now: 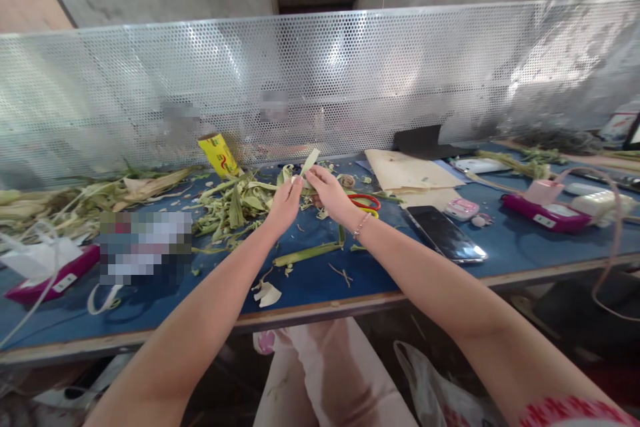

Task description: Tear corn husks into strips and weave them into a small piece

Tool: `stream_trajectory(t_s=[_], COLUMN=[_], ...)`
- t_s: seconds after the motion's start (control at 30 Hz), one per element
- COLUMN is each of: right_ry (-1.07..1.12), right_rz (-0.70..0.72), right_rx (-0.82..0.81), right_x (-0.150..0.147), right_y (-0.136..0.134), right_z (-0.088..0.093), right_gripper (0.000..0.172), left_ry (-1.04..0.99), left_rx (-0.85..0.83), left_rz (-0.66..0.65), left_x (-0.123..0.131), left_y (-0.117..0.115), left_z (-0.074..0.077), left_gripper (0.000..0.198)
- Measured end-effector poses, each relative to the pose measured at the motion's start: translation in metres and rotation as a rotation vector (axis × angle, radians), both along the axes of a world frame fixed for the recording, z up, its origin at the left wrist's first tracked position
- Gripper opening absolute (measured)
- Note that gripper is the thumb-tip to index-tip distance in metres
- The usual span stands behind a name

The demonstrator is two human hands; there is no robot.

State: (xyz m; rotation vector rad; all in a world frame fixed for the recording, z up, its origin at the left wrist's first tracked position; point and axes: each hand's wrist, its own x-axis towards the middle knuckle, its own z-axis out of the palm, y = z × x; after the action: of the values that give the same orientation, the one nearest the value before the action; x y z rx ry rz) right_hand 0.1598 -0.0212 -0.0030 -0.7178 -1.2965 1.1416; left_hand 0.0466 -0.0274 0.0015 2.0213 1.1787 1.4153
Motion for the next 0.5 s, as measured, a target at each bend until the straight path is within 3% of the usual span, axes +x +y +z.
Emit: stream_trajectory(t_s=[0.17, 0.33, 0.5], right_ry=[-0.064, -0.097, -0.168], right_rz=[0.028, 0.148, 0.056], right_rx=[0.241, 0.179, 0.262], right_x=[0.009, 0.009, 0.004], right_y=[-0.003, -0.007, -0.008], right_z=[0.001, 0.0, 0.003], right_gripper=[0.027, 0.035, 0.02], left_ry=[-0.081, -0.227, -0.184], left_rx=[-0.062, -0.135, -0.064], left_rz=[-0.035, -0.132, -0.09], left_x=[0.001, 0.002, 0.002], left_y=[0.006, 0.011, 0.011], left_z=[-0.005, -0.009, -0.011], left_gripper=[0.028, 0.024, 0.02])
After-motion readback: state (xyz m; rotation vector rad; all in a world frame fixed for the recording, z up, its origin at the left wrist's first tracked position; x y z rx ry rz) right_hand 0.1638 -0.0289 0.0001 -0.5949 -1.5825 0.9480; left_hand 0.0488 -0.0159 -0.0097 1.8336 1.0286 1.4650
